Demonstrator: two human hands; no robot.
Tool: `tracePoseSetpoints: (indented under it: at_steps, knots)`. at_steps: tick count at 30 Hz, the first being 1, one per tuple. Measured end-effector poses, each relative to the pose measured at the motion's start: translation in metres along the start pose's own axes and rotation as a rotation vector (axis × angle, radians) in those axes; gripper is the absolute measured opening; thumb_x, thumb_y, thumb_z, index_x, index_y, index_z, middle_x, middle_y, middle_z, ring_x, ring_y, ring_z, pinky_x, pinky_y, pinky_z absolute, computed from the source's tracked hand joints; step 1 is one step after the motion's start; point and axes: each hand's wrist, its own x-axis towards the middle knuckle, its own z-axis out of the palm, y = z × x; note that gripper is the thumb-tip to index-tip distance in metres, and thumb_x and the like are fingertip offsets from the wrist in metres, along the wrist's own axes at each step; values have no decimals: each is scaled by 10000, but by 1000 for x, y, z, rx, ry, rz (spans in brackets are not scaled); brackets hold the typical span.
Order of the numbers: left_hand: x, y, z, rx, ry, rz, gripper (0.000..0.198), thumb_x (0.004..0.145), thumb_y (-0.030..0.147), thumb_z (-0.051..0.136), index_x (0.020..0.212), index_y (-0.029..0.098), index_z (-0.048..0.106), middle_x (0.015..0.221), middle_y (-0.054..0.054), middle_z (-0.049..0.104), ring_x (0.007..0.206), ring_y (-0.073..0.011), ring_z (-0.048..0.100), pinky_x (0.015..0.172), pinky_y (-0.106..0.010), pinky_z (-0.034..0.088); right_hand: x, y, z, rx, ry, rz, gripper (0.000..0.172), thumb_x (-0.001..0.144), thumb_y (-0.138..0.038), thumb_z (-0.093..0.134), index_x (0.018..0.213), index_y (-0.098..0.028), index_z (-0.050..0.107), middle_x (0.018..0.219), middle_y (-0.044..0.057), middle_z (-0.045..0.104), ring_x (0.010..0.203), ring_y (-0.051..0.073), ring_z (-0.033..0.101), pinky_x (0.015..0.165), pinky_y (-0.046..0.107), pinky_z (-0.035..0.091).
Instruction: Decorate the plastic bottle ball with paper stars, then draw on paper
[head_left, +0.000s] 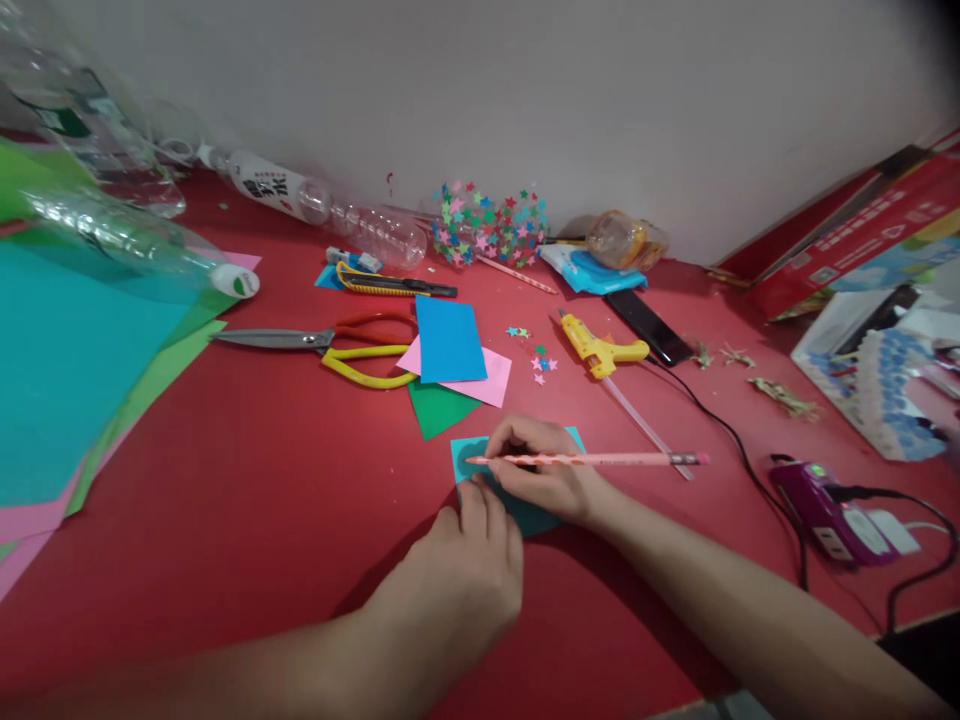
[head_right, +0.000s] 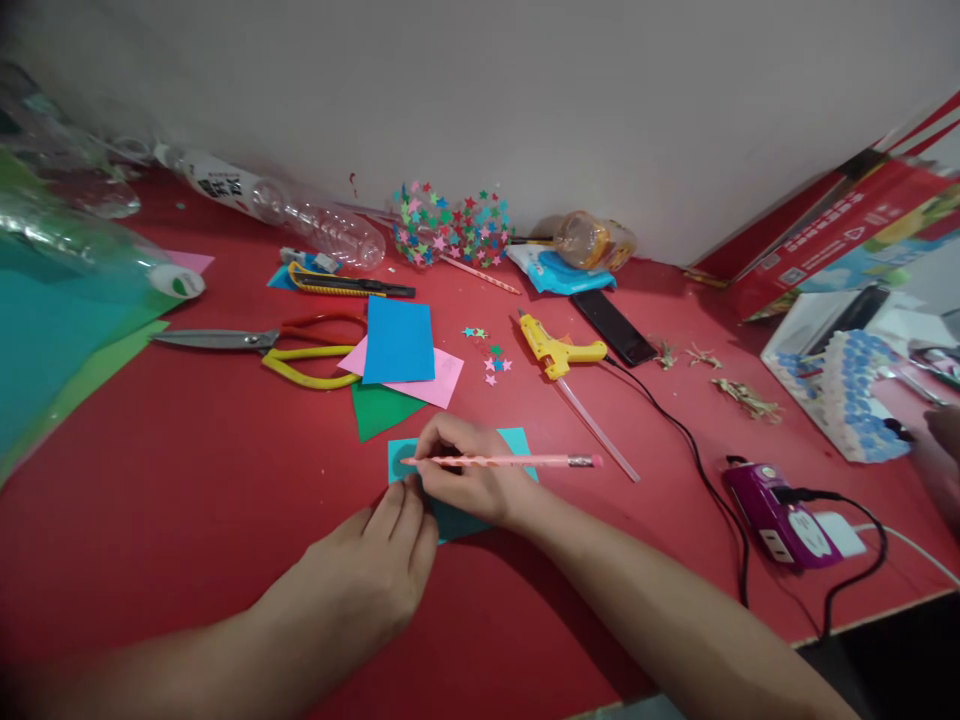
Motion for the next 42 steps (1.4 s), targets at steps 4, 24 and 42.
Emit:
tracePoseSetpoints:
  at_steps: [4, 24, 42]
  knots:
    - [-1, -1, -1, -17, 13, 2, 331, 762, 68, 422, 959, 1, 680, 923, -260, 708, 820, -311, 698, 523, -300, 549, 0, 1, -1, -19, -14, 12, 14, 736, -181, 552, 726, -190, 548, 668, -19, 578, 586, 94, 486, 506, 196, 370]
    - [0, -2, -1, -17, 3, 17, 321, 742, 65, 441, 952, -8, 673, 913, -275, 702, 836, -337, 690, 546, -324, 556, 0, -1, -1, -29, 27, -92, 64, 758, -166, 565, 696, -178, 570, 621, -40, 568, 551, 67, 477, 478, 159, 341]
    - [0, -1, 1, -34, 31, -6, 338, 730, 59, 423, 927, 22, 696, 921, -250, 714, 815, -314, 700, 511, -293, 542, 3, 2, 3, 1, 60, 8, 106, 810, -250, 567, 726, -186, 558, 642, -29, 569, 589, 88, 509, 524, 184, 386]
